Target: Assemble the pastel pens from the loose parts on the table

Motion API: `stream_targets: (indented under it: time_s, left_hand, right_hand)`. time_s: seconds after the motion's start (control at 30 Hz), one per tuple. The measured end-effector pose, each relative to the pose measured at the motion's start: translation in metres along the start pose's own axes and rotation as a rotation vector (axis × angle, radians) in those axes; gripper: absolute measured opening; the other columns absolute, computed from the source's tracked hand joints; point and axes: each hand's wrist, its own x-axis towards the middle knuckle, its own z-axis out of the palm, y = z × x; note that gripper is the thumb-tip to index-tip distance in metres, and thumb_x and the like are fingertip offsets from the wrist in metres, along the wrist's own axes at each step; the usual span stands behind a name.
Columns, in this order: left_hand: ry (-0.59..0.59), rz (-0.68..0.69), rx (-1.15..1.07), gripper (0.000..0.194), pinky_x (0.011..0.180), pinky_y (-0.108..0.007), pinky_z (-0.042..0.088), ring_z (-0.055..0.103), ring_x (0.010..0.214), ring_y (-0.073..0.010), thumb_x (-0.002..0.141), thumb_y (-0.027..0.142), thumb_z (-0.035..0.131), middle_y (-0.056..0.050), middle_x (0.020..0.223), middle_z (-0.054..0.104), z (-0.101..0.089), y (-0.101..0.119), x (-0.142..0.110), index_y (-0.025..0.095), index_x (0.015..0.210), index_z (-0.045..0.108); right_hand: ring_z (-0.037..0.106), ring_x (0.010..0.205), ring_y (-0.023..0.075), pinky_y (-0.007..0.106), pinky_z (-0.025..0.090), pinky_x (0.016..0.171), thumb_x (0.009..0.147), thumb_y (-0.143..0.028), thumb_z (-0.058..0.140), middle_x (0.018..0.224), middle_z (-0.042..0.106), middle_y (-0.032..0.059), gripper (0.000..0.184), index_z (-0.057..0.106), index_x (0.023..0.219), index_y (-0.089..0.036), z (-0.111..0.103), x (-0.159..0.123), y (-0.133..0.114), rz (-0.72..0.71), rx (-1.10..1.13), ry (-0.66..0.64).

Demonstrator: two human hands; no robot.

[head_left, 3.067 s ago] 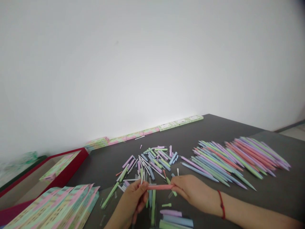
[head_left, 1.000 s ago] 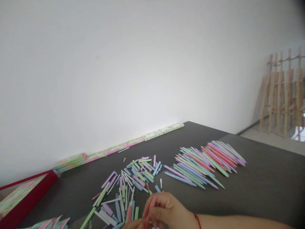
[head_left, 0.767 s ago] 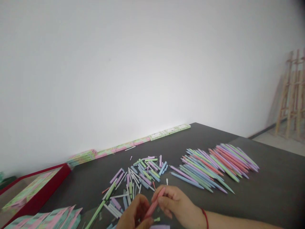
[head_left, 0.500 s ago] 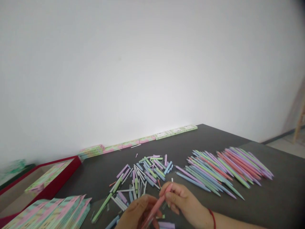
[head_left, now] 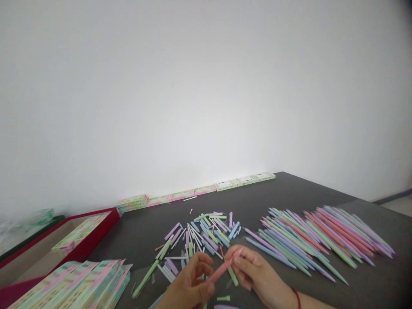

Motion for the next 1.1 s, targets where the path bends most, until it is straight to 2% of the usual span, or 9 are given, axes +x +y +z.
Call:
stream_targets:
  time_s: [0.1, 0.2, 0.33, 0.4, 0.53, 0.67, 0.77, 0.93, 1.1]
  left_hand:
    - [-0.045, -0.017, 0.027, 0.033, 0.026, -0.014, 0.013, 0.024, 0.026, -0.0001, 0.07, 0.047, 0.068, 0.009, 0.049, 0.053, -0.005, -0.001, 0.003, 0.02, 0.075, 0.051]
    - [-0.033, -0.147, 0.027, 0.045, 0.025, -0.015, 0.011, 0.025, 0.023, -0.0024, 0.077, 0.059, 0.05, 0.005, 0.033, 0.048, -0.012, -0.004, 0.006, 0.015, 0.068, 0.056]
    - [0.076, -0.113, -0.027, 0.044, 0.027, -0.014, 0.025, 0.045, 0.032, -0.0048, 0.071, 0.058, 0.06, 0.002, 0.061, 0.064, -0.014, -0.004, 0.008, 0.018, 0.088, 0.056]
    - [0.069, -0.021, -0.008, 0.044, 0.028, -0.013, 0.024, 0.041, 0.032, -0.0023, 0.063, 0.05, 0.072, 0.006, 0.067, 0.062, -0.013, -0.003, 0.008, 0.022, 0.09, 0.052]
    - [0.027, -0.038, 0.083, 0.037, 0.025, -0.016, 0.014, 0.028, 0.024, -0.0017, 0.071, 0.054, 0.063, 0.008, 0.045, 0.053, -0.015, -0.002, 0.008, 0.02, 0.072, 0.051]
    - [-0.009, -0.121, 0.162, 0.05, 0.026, -0.019, 0.011, 0.022, 0.02, -0.0044, 0.073, 0.064, 0.049, 0.01, 0.028, 0.036, -0.025, 0.0, 0.007, 0.016, 0.068, 0.058]
    - [0.039, -0.12, 0.258, 0.054, 0.028, -0.019, 0.014, 0.029, 0.024, -0.0057, 0.075, 0.067, 0.042, 0.007, 0.033, 0.044, -0.026, -0.001, 0.009, 0.016, 0.068, 0.057]
    - [0.154, 0.042, 0.339, 0.046, 0.034, -0.018, 0.019, 0.034, 0.033, -0.0041, 0.053, 0.056, 0.073, 0.012, 0.044, 0.044, -0.016, -0.005, 0.013, 0.021, 0.071, 0.049]
    - [0.132, -0.034, 0.321, 0.055, 0.032, -0.022, 0.012, 0.025, 0.026, -0.006, 0.067, 0.072, 0.047, 0.009, 0.029, 0.035, -0.019, -0.003, 0.013, 0.018, 0.058, 0.055]
  right_hand:
    - [0.029, 0.041, 0.0047, 0.02, 0.018, 0.041, 0.084, -0.042, 0.057, 0.053, 0.039, -0.0071, 0.029, 0.06, 0.092, -0.014, 0.0, 0.002, 0.0, 0.01, 0.09, 0.01]
    - [0.028, 0.042, 0.0049, 0.019, 0.018, 0.04, 0.083, -0.042, 0.059, 0.052, 0.039, -0.0069, 0.028, 0.061, 0.089, -0.015, 0.0, 0.004, 0.0, 0.012, 0.157, 0.037]
    - [0.026, 0.044, 0.0051, 0.018, 0.018, 0.04, 0.08, -0.041, 0.063, 0.053, 0.039, -0.0066, 0.027, 0.062, 0.087, -0.015, -0.006, 0.008, 0.002, 0.003, 0.171, 0.093]
    - [0.026, 0.045, 0.0052, 0.017, 0.018, 0.04, 0.08, -0.039, 0.064, 0.054, 0.039, -0.0064, 0.026, 0.063, 0.088, -0.015, -0.008, 0.009, 0.004, 0.008, 0.179, 0.097]
    - [0.028, 0.046, 0.0053, 0.017, 0.02, 0.041, 0.082, -0.039, 0.061, 0.054, 0.039, -0.0059, 0.025, 0.064, 0.09, -0.015, -0.008, 0.009, 0.008, 0.018, 0.208, 0.105]
    - [0.029, 0.044, 0.0048, 0.018, 0.02, 0.041, 0.082, -0.042, 0.061, 0.055, 0.042, -0.0054, 0.028, 0.063, 0.089, -0.015, -0.003, 0.008, 0.009, 0.009, 0.188, 0.111]
    - [0.03, 0.042, 0.0047, 0.019, 0.019, 0.04, 0.081, -0.044, 0.061, 0.053, 0.042, -0.0059, 0.03, 0.063, 0.089, -0.015, -0.001, 0.009, 0.009, -0.009, 0.14, 0.103]
    - [0.029, 0.041, 0.0043, 0.019, 0.019, 0.04, 0.083, -0.044, 0.06, 0.054, 0.043, -0.0062, 0.03, 0.062, 0.092, -0.016, -0.004, 0.012, 0.008, -0.021, 0.109, 0.114]
    - [0.029, 0.041, 0.0045, 0.019, 0.019, 0.04, 0.083, -0.043, 0.06, 0.053, 0.043, -0.0059, 0.03, 0.063, 0.091, -0.015, -0.004, 0.011, 0.009, -0.031, 0.122, 0.107]
